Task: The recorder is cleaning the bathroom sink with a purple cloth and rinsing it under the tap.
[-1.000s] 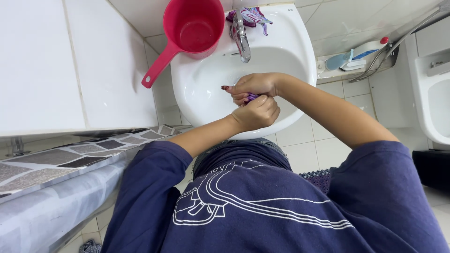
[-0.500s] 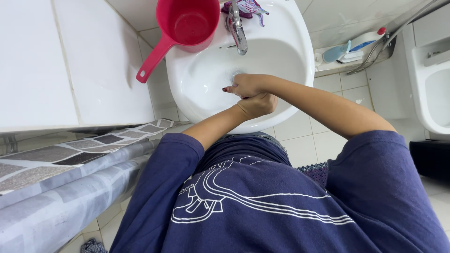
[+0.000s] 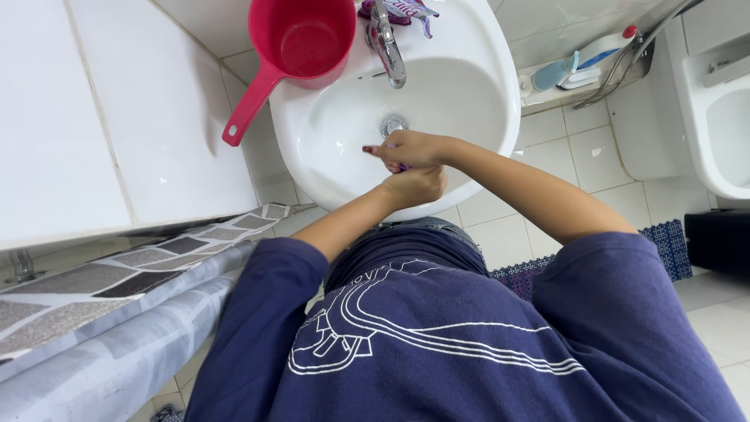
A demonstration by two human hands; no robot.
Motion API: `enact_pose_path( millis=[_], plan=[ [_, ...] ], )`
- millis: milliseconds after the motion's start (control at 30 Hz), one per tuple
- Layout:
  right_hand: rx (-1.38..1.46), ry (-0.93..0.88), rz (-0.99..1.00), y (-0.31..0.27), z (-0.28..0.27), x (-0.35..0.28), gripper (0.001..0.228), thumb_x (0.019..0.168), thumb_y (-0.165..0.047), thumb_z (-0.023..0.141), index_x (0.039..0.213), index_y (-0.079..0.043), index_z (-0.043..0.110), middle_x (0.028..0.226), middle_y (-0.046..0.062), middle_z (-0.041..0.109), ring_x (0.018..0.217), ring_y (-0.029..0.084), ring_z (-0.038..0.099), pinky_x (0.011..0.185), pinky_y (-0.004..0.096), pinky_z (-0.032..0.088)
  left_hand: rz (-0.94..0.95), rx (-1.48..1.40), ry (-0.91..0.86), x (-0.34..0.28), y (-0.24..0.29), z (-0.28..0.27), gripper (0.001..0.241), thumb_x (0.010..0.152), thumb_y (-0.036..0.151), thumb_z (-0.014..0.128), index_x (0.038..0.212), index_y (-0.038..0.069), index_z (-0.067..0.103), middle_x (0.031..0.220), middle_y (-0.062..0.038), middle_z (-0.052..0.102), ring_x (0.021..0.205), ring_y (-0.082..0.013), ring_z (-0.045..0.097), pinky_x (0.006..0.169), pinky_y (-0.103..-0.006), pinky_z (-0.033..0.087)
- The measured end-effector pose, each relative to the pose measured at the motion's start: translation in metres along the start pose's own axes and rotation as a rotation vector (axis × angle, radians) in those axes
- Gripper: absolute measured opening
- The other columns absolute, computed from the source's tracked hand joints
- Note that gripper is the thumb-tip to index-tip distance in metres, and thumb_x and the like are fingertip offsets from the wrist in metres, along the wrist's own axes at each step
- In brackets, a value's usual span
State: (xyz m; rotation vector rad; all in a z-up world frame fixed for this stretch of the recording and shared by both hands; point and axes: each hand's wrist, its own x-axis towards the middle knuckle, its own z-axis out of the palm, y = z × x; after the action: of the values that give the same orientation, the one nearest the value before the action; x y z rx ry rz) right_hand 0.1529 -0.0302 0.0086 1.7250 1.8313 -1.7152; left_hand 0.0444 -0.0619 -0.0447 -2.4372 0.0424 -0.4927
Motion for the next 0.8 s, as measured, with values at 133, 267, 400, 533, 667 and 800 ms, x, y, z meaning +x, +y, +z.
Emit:
enact_pose_path(
  millis=[133,267,400,533,667,800],
  plan=[
    [0.652,-0.012,-0.294,0.033,0.001,-0.014,0.049,0.115,-0.036,0.049,0.079,-0.003,0.057,0.084,0.012,0.063,0.084,0.021,0.062,0.084,0.038,0.054,-0.102,-0.447,0.104,-0.013,-0.040,-0.034,0.008,0.084,0.014,0.063,0.079,0.010,0.064,0.083,-0.006,0.066,0.085,-0.0211,0.064,0.084,-0.0348,0.051],
    [1.260,0.222,-0.196,0.050,0.016,-0.026,0.043,0.110,-0.034,0.041,0.096,-0.006,0.070,0.102,0.011,0.068,0.092,0.020,0.065,0.088,0.036,0.056,-0.825,-1.075,0.306,-0.006,-0.055,-0.055,0.012,0.092,0.005,0.057,0.099,0.010,0.066,0.103,-0.007,0.065,0.104,-0.0239,0.062,0.095,-0.0376,0.049],
    [0.616,0.806,-0.583,0.036,0.021,-0.058,0.038,0.112,-0.027,0.044,0.113,0.001,0.069,0.126,0.009,0.064,0.109,0.021,0.064,0.096,0.034,0.052,-1.497,-1.387,0.461,-0.009,-0.004,0.002,0.020,0.106,0.009,0.045,0.115,0.007,0.062,0.117,-0.011,0.064,0.111,-0.0214,0.063,0.102,-0.0355,0.051],
    [0.130,1.232,-0.659,0.028,0.015,-0.084,0.032,0.116,-0.021,0.050,0.113,0.001,0.073,0.122,0.015,0.064,0.114,0.028,0.063,0.098,0.038,0.053,-1.638,-1.819,0.329,-0.009,0.000,0.008,0.028,0.110,0.021,0.040,0.125,0.007,0.059,0.120,-0.012,0.065,0.107,-0.0187,0.065,0.095,-0.0347,0.053],
    [0.024,1.423,-0.556,0.033,0.007,-0.103,0.030,0.114,-0.020,0.054,0.102,-0.002,0.074,0.104,0.011,0.065,0.101,0.025,0.060,0.087,0.037,0.049,-1.526,-2.346,-0.004,0.006,-0.021,-0.020,0.039,0.104,0.034,0.049,0.136,0.011,0.051,0.124,-0.011,0.065,0.099,-0.0131,0.070,0.082,-0.0306,0.059],
    [0.373,1.406,-0.363,0.038,0.002,-0.114,0.025,0.111,-0.023,0.059,0.098,-0.003,0.067,0.091,0.004,0.064,0.079,0.017,0.057,0.074,0.030,0.046,-1.360,-2.340,-0.122,0.010,-0.027,-0.033,0.052,0.093,0.032,0.069,0.135,0.010,0.048,0.113,-0.012,0.070,0.084,-0.0121,0.069,0.067,-0.0267,0.058]
  ],
)
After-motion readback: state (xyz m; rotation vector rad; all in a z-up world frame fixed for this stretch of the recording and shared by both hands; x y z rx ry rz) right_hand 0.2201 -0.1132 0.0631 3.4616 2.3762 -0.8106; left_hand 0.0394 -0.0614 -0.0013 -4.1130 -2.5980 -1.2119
